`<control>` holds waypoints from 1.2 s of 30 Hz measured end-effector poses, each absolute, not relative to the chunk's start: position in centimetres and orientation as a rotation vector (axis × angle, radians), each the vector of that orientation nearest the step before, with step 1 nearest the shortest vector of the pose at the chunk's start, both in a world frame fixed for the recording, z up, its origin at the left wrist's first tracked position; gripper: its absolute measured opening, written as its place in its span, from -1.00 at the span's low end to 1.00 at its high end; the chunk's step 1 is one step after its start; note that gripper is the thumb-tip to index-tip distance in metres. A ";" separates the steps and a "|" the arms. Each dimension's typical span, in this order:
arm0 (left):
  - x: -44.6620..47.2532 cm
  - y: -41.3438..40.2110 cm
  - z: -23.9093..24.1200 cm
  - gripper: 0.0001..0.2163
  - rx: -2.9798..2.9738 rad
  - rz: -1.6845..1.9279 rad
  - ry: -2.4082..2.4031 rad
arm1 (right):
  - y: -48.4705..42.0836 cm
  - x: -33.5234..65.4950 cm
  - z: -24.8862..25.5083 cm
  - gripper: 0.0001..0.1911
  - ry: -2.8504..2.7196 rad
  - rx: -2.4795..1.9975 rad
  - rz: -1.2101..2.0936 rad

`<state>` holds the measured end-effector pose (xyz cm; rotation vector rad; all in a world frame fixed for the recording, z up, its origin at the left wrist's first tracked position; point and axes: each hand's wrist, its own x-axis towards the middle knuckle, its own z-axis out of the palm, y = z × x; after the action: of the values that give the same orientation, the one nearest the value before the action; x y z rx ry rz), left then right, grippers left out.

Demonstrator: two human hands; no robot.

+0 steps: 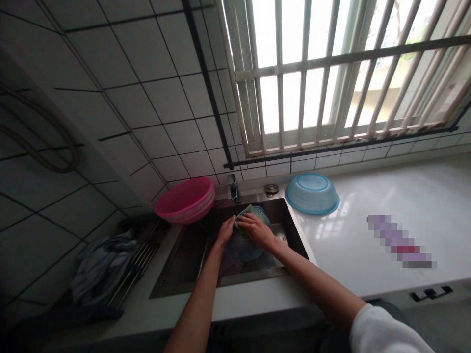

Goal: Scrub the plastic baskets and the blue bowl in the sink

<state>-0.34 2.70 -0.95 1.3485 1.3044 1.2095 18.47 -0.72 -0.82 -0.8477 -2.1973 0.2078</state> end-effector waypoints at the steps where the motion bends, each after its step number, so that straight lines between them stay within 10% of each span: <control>1: -0.4 2.7 -1.0 -0.54 1.325 1.216 1.310 | -0.9 18.2 -0.7 -0.57 -2.257 -0.787 0.207; 13: -3.2 3.2 -0.4 -0.76 1.271 1.226 1.491 | -0.5 16.7 -1.3 -0.47 -2.273 -0.886 0.232; 36: -1.7 2.0 -1.0 -0.42 1.066 1.273 1.331 | 0.4 18.9 -1.7 -0.48 -2.045 -1.044 0.285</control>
<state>-1.73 2.04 -0.99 1.0658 1.3310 1.2730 18.87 0.38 -1.69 -1.0438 -2.0447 0.2850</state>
